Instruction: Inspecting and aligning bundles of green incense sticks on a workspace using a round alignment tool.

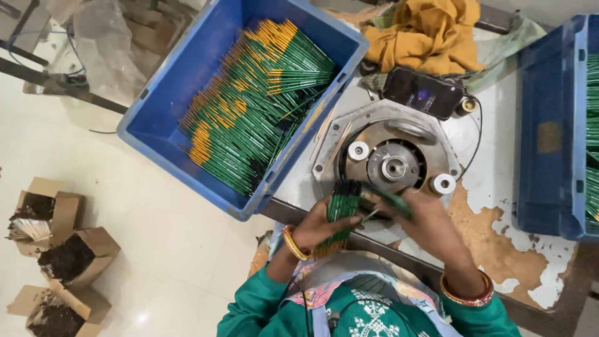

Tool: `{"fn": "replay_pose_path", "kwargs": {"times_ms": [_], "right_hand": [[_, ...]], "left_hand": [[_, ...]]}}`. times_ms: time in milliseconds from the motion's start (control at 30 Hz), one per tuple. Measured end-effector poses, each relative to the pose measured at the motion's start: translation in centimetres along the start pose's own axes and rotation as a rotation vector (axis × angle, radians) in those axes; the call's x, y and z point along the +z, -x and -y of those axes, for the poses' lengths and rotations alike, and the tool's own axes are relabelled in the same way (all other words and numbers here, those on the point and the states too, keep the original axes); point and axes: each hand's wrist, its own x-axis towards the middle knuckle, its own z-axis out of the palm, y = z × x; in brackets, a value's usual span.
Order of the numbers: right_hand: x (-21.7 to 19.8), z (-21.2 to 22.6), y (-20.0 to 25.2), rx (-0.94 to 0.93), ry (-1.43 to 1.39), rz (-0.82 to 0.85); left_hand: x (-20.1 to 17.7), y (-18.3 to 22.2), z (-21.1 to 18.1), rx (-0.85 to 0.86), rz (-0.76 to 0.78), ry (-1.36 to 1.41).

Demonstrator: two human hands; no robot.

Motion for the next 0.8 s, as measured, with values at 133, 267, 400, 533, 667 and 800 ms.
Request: {"fn": "replay_pose_path", "kwargs": {"times_ms": [133, 267, 400, 533, 667, 800], "right_hand": [[-2.0, -0.9, -1.3, 0.402, 0.013, -0.378], [1.1, -5.0, -3.1, 0.099, 0.422, -0.143], [2.7, -6.4, -3.7, 0.021, 0.334, -0.226], [2.1, -5.0, -3.0, 0.067, 0.265, -0.197], [1.3, -1.0, -1.3, -0.02, -0.137, -0.158], [2.1, -2.0, -0.1, -0.234, -0.033, 0.197]], "left_hand": [[-0.2, 0.1, 1.5, -0.1, -0.223, 0.187], [-0.2, 0.9, 1.1, -0.225, -0.188, 0.432], [-0.7, 1.7, 2.5, -0.308, -0.222, 0.529], [-0.2, 1.8, 1.2, -0.266, -0.152, 0.492], [0.5, 1.6, 0.8, -0.138, -0.19, 0.076], [-1.5, 0.9, 2.2, -0.004, 0.037, -0.135]]}}
